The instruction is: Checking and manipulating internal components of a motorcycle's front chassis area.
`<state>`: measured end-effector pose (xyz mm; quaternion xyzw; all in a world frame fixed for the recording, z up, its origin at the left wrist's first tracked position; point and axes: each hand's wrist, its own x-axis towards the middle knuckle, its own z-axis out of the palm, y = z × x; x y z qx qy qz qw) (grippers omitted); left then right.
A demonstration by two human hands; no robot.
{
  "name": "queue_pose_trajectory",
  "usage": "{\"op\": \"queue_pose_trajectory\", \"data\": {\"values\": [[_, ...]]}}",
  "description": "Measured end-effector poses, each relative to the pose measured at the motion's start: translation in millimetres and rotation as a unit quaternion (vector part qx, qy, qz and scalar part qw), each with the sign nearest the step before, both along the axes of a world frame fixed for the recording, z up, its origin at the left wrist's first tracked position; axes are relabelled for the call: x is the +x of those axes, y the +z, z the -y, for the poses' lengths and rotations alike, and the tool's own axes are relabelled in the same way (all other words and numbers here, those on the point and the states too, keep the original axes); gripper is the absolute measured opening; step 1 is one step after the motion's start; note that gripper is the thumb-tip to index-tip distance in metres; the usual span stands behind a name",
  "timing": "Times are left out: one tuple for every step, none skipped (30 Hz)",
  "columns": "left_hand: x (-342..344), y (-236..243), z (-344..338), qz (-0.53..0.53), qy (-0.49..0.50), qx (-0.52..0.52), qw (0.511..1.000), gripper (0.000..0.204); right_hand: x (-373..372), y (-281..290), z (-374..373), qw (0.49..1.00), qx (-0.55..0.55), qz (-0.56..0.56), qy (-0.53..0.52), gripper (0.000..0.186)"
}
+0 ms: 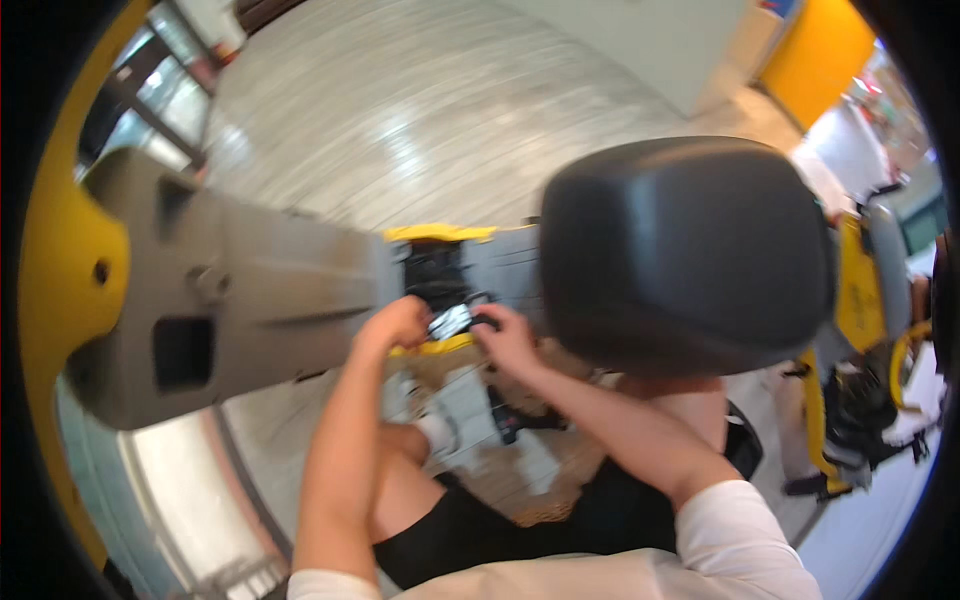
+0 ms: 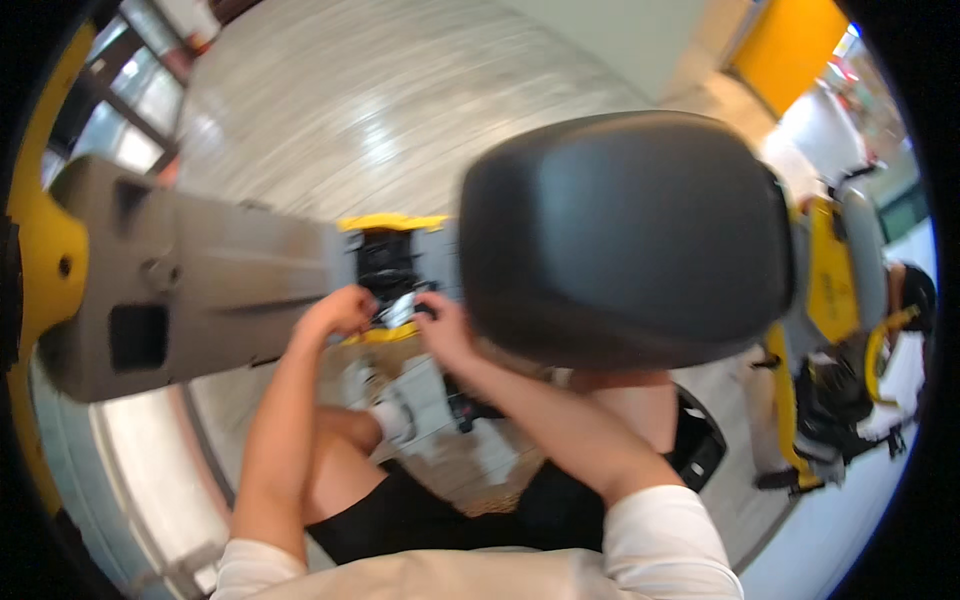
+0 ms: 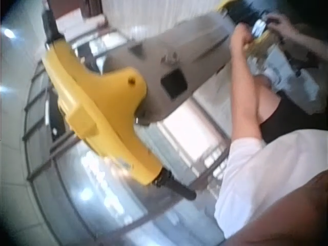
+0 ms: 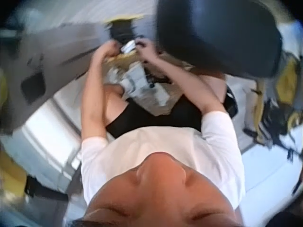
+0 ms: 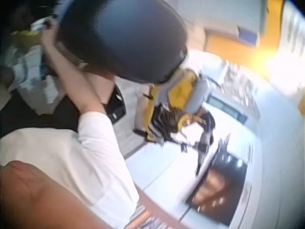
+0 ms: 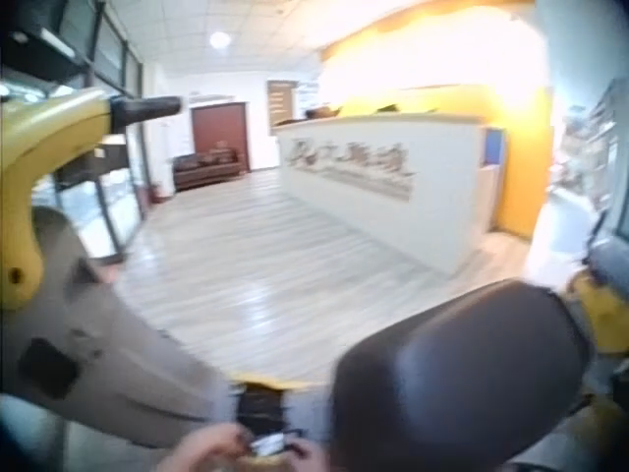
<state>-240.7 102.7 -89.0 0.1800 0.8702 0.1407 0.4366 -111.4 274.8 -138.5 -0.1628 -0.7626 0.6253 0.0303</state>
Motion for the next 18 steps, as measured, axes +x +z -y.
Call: {"op": "queue_pose_trajectory", "data": {"values": [[-4, -10, 4, -0.010, 0.050, 0.005, 0.999, 0.024, 1, -7, -8, 1.000, 0.007, -0.021, -0.002, 0.037], [2, -8, 3, -0.041, 0.054, -0.006, 0.998, 0.024, 5, -1, -15, 0.999, 0.006, 0.036, 0.011, 0.045], [6, -2, 8, -0.074, 0.056, -0.019, 0.995, 0.024, 7, 10, -16, 0.996, 0.007, 0.091, 0.025, 0.053], [6, 0, 16, -0.075, 0.069, -0.025, 0.994, 0.024, 7, 4, -14, 0.997, 0.015, 0.072, 0.024, 0.061], [6, -3, 18, -0.083, 0.041, -0.035, 0.995, 0.025, 9, -9, -17, 0.998, 0.029, 0.055, 0.016, 0.068], [5, -3, 17, -0.091, 0.011, -0.044, 0.995, 0.027, 7, -22, -19, 0.994, 0.094, 0.052, 0.033, 0.068], [3, -3, 16, -0.089, 0.014, -0.041, 0.995, 0.027, 9, -35, -26, 0.993, 0.096, 0.053, 0.036, 0.068], [4, 0, 15, -0.072, 0.019, -0.046, 0.996, 0.026, 10, -33, -27, 0.994, 0.071, 0.072, 0.044, 0.066], [5, 3, 14, -0.055, 0.023, -0.051, 0.997, 0.026, 11, -31, -28, 0.994, 0.045, 0.090, 0.050, 0.064], [6, 5, 13, -0.052, 0.025, -0.049, 0.997, 0.026, 13, -28, -29, 0.993, 0.046, 0.093, 0.052, 0.064], [8, 8, 11, -0.021, 0.046, -0.043, 0.998, 0.022, 16, -9, -29, 0.991, -0.011, 0.127, 0.035, 0.065], [9, 8, 11, 0.010, 0.067, -0.037, 0.997, 0.019, 16, 4, -28, 0.985, -0.069, 0.160, 0.018, 0.066], [9, 7, 11, 0.012, 0.069, -0.038, 0.997, 0.019, 17, 8, -28, 0.984, -0.070, 0.161, 0.019, 0.066], [10, 7, 10, 0.017, 0.066, -0.040, 0.997, 0.017, 18, 11, -30, 0.983, -0.085, 0.160, 0.020, 0.063], [10, 6, 10, 0.022, 0.064, -0.043, 0.997, 0.015, 19, 11, -32, 0.982, -0.100, 0.159, 0.021, 0.061], [9, 6, 11, 0.024, 0.065, -0.044, 0.997, 0.015, 19, 10, -33, 0.982, -0.101, 0.161, 0.021, 0.061], [9, 8, 10, 0.039, 0.072, -0.044, 0.996, 0.014, 19, 7, -35, 0.982, -0.109, 0.151, 0.022, 0.060], [9, 9, 9, 0.054, 0.079, -0.043, 0.994, 0.013, 20, 5, -37, 0.983, -0.116, 0.140, 0.022, 0.059]]}}
